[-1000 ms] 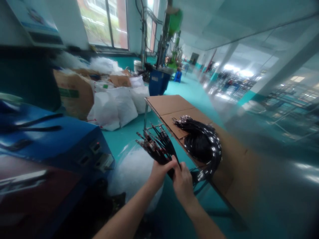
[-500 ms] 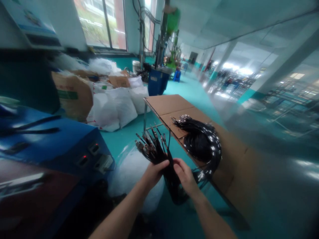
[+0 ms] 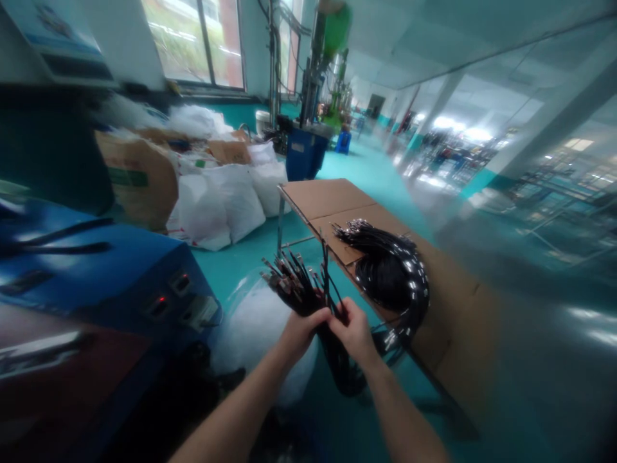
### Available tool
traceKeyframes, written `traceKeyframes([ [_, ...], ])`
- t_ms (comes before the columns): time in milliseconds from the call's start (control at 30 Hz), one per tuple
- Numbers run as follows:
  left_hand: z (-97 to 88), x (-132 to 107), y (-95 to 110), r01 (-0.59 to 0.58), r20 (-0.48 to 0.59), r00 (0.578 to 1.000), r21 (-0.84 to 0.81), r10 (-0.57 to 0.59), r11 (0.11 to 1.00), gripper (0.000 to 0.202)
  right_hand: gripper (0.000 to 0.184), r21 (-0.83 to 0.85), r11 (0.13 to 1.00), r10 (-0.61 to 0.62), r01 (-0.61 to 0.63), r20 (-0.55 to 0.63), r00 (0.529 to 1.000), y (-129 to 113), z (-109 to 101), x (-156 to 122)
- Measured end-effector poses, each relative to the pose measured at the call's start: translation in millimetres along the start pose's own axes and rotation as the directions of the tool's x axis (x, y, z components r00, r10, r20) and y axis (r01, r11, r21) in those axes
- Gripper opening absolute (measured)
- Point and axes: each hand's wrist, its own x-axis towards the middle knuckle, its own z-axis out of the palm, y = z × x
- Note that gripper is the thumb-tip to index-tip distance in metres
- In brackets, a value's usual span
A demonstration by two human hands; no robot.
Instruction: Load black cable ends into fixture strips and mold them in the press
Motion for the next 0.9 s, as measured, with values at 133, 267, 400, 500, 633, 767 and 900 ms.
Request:
traceKeyframes([
  [133,2.5,0.7,-0.5,0.003,-0.053,0.999,0.137,0.004,0.991,0.03,0.025,-0.056,0.998,-0.027,0.032,0.075,0.997,-6.1,-4.6,0.9],
  [267,-0.9,2.2,2.6,-0.015,-0.049,0.998,0.228,0.027,0.973,0.023,0.024,0.228,0.959,0.128,-0.168,0.181,0.975,-8.8,-13.5,2.6],
  [400,-8.0,0.7,7.6,-0.041,0.043,0.999,0.23,0.032,0.972,0.02,0.027,0.59,0.796,0.181,-0.132,-0.023,0.983,-4.1,-25.5,7.1],
  [500,-9.8,-2.5,10.3,-0.023,0.147,0.989,0.176,-0.003,0.984,0.02,0.022,0.662,0.748,0.215,-0.05,-0.17,0.962,-1.9,-32.9,13.7],
  [633,-8.9,-5.1,9.3,-0.02,0.272,0.961,0.255,-0.051,0.967,0.019,0.019,0.594,0.804,0.131,-0.013,-0.156,0.979,-10.5,-23.9,26.5],
  [767,-12.4,-4.9,4.4,-0.045,0.271,0.961,0.315,-0.045,0.948,0.018,0.021,0.326,0.943,-0.039,0.06,-0.069,0.997,-30.6,0.0,34.2],
  [900,-18.2,-6.7,-1.0,0.006,0.173,0.984,0.264,-0.053,0.965,0.038,0.029,-0.003,0.989,-0.149,0.149,0.05,0.988,-42.6,16.5,32.9],
])
